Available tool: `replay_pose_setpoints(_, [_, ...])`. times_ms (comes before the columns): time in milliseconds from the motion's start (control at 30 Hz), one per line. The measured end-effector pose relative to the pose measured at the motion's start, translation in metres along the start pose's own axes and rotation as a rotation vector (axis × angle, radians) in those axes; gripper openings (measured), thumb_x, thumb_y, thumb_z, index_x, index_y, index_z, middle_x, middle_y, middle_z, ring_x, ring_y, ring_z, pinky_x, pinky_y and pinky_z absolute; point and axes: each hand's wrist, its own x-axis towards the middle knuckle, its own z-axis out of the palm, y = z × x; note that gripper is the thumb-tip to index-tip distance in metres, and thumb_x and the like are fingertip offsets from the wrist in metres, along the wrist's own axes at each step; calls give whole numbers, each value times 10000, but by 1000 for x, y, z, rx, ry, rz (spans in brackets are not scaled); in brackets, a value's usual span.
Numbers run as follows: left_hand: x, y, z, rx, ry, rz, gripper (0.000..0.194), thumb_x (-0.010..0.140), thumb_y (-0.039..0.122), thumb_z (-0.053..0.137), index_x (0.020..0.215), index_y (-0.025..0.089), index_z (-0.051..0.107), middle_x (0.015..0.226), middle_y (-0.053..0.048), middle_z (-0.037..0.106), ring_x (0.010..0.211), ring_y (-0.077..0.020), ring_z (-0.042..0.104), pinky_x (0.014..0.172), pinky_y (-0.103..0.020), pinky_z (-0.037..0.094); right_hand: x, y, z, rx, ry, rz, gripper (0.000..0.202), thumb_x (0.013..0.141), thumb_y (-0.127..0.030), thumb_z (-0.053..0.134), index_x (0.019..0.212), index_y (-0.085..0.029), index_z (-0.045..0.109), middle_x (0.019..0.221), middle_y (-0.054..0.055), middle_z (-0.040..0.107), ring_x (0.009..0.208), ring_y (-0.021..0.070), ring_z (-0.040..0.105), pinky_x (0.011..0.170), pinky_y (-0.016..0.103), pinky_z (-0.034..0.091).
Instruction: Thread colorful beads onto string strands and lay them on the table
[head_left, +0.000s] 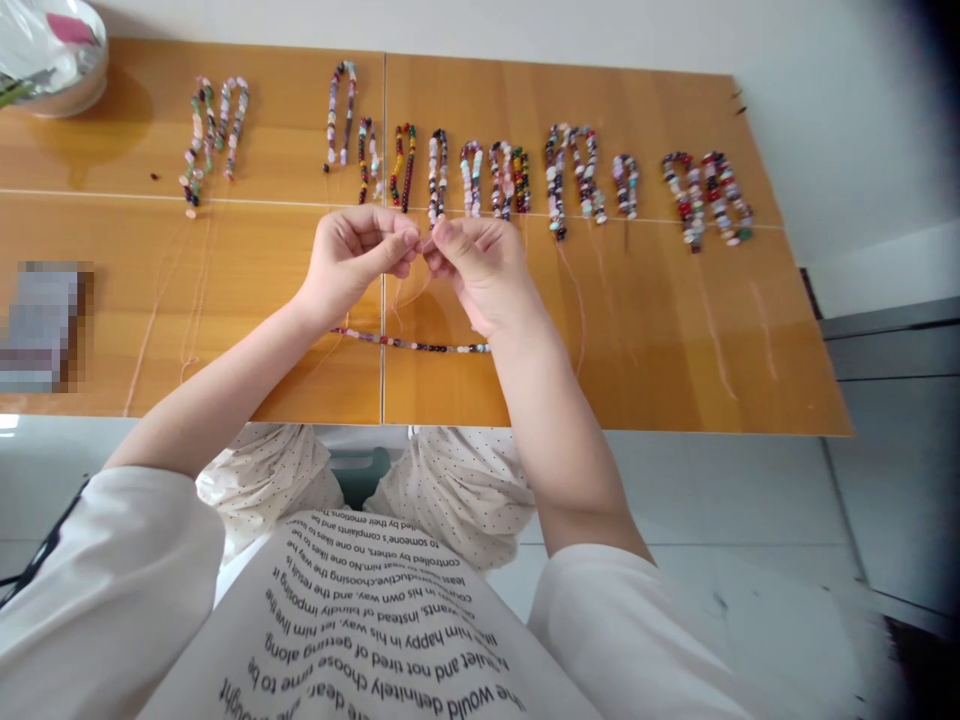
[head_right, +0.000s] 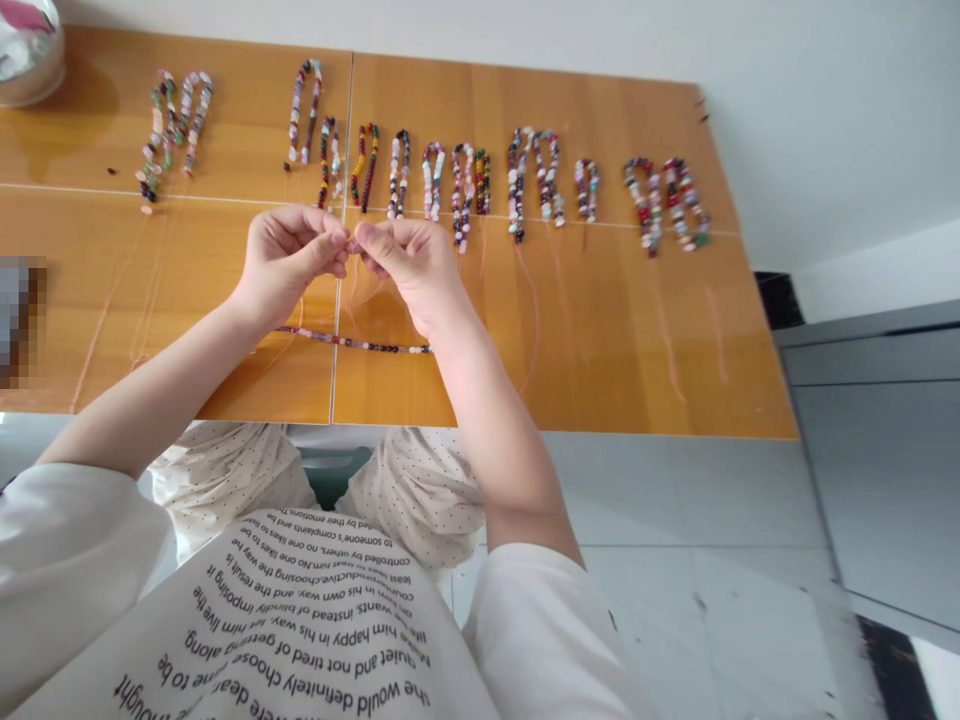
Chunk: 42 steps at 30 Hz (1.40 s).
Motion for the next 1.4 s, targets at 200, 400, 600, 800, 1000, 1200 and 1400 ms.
replay_pose_setpoints(200, [-1,1,-1,44,-3,26,281,717,445,821,749,185,718,667,33,698,558,-45,642,573,-175,575,-1,-4,5,24,14,57,602,769,-813,564,646,-239,696,609,2,561,583,97,501,559,283,433])
replay_pose_setpoints(400, [-1,0,-2,33,-8,25,300,720,451,815,772,170,721,698,20,699,585,-62,662,593,-203,591,-4,-6,2,123,-52,44,432,621,-635,837,656,-224,709,581,-45,532,553,64,455,543,238,401])
replay_pose_setpoints(600, [0,0,-1,32,0,22,288,707,461,821,753,197,716,643,38,682,573,-56,646,584,-182,583,-5,-8,4,97,-41,2,403,586,-610,861,669,-237,733,594,-59,569,571,62,483,606,237,460])
replay_pose_setpoints(800, [-1,-1,0,75,19,26,335,693,505,820,744,199,695,665,30,690,562,-61,642,570,-184,579,-4,-6,4,61,-6,-4,404,672,-648,800,651,-251,730,602,-34,567,587,86,515,610,263,473])
replay_pose_setpoints(1000, [-2,2,0,94,25,6,397,674,572,812,758,205,685,666,32,682,571,-77,659,587,-209,597,-3,-7,2,88,-37,84,449,618,-688,808,680,-250,730,603,-32,529,581,88,470,573,261,440])
replay_pose_setpoints(1200, [-1,0,-2,79,14,7,364,709,545,801,770,204,690,687,23,677,592,-86,672,608,-227,613,-3,-6,2,162,-90,77,420,582,-620,866,728,-247,736,584,-60,485,553,64,432,558,240,431])
replay_pose_setpoints(1400, [-2,-1,-1,94,5,24,320,729,517,795,761,215,695,704,31,688,585,-68,659,588,-197,605,-3,-6,1,111,-74,87,462,582,-655,839,663,-225,689,567,-62,478,541,60,445,559,240,438])
